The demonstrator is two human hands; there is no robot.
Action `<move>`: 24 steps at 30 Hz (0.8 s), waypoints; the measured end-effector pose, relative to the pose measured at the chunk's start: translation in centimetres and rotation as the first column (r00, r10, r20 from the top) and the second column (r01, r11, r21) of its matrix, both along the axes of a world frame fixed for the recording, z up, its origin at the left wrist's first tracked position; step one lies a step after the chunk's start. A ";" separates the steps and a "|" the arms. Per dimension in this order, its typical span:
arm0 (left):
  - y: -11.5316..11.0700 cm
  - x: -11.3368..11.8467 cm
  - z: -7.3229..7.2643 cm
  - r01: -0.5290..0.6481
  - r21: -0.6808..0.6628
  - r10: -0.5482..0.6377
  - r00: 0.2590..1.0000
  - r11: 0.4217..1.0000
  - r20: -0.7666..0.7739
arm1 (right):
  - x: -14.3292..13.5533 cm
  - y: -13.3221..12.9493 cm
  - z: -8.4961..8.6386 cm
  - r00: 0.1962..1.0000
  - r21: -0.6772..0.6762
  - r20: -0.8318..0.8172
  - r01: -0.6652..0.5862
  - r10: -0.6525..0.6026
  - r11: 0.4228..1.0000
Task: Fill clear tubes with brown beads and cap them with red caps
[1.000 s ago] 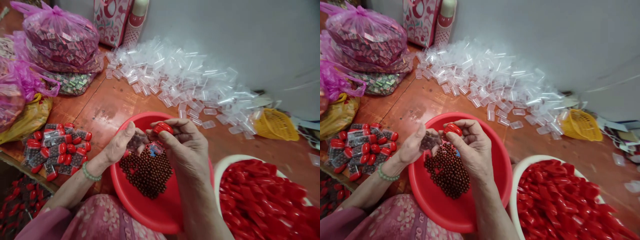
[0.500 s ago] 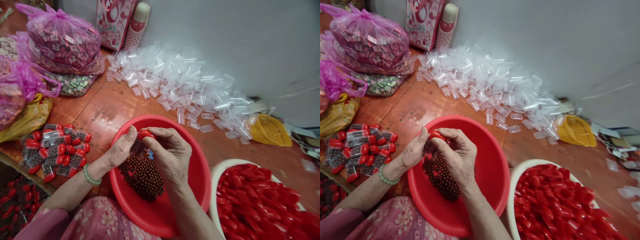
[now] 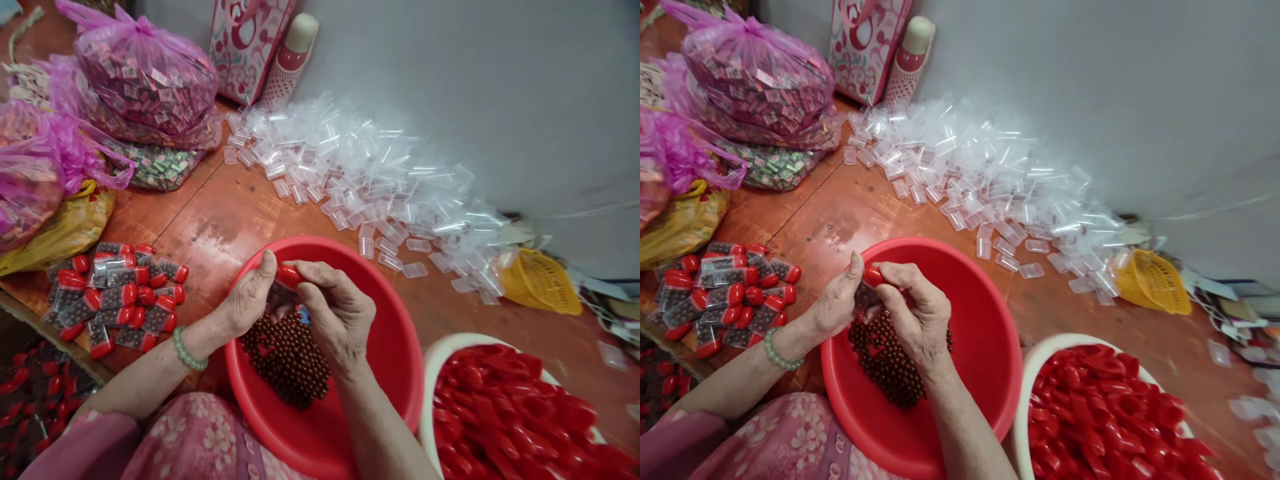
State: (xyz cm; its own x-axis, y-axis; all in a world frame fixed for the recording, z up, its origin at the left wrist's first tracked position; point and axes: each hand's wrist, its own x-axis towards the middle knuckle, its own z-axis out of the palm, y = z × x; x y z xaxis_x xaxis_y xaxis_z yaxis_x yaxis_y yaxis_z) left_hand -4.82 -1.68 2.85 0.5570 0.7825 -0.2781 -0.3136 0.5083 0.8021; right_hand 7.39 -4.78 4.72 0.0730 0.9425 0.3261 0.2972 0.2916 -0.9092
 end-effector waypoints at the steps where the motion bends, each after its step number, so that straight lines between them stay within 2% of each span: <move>1: 0.1 0.0 0.0 -0.024 -0.030 0.024 1.000 0.999 0.006 | 0.4 0.1 -0.1 0.995 0.035 0.091 -0.044 0.040 0.998; 3: 0.3 0.0 0.0 -0.034 -0.093 0.036 0.999 0.995 0.026 | 1.0 0.2 -0.4 0.949 0.111 0.303 -0.128 0.089 0.986; 5: 0.5 0.0 -0.1 0.011 -0.151 -0.001 0.998 0.988 0.068 | 1.3 0.4 -0.8 0.873 0.186 0.484 -0.178 0.067 0.966; 7: 0.7 0.0 -0.3 0.060 -0.189 -0.042 0.994 0.980 0.102 | 1.3 0.6 -1.2 0.811 0.209 0.584 -0.189 0.032 0.960; 10: 0.9 0.1 -0.6 0.060 -0.217 -0.034 0.992 0.974 0.123 | 1.1 0.7 -1.5 0.770 0.230 0.637 -0.154 -0.029 0.961; 13: 1.0 0.2 -0.6 0.066 -0.258 -0.019 0.983 0.964 0.180 | 1.1 0.9 -1.3 0.729 0.310 0.676 -0.151 -0.106 0.939; 19: 1.4 -0.2 -0.1 0.259 -0.221 -0.190 0.938 0.940 0.291 | 2.0 1.5 -1.2 0.638 0.401 0.749 -0.221 -0.180 0.889; 21: 1.4 -0.2 -0.1 0.283 -0.215 -0.213 0.931 0.935 0.297 | 2.2 1.6 -1.2 0.635 0.426 0.745 -0.220 -0.203 0.878; 24: 1.4 0.0 -0.4 0.243 -0.246 -0.170 0.944 0.938 0.283 | 2.1 1.6 -1.3 0.652 0.434 0.729 -0.208 -0.207 0.877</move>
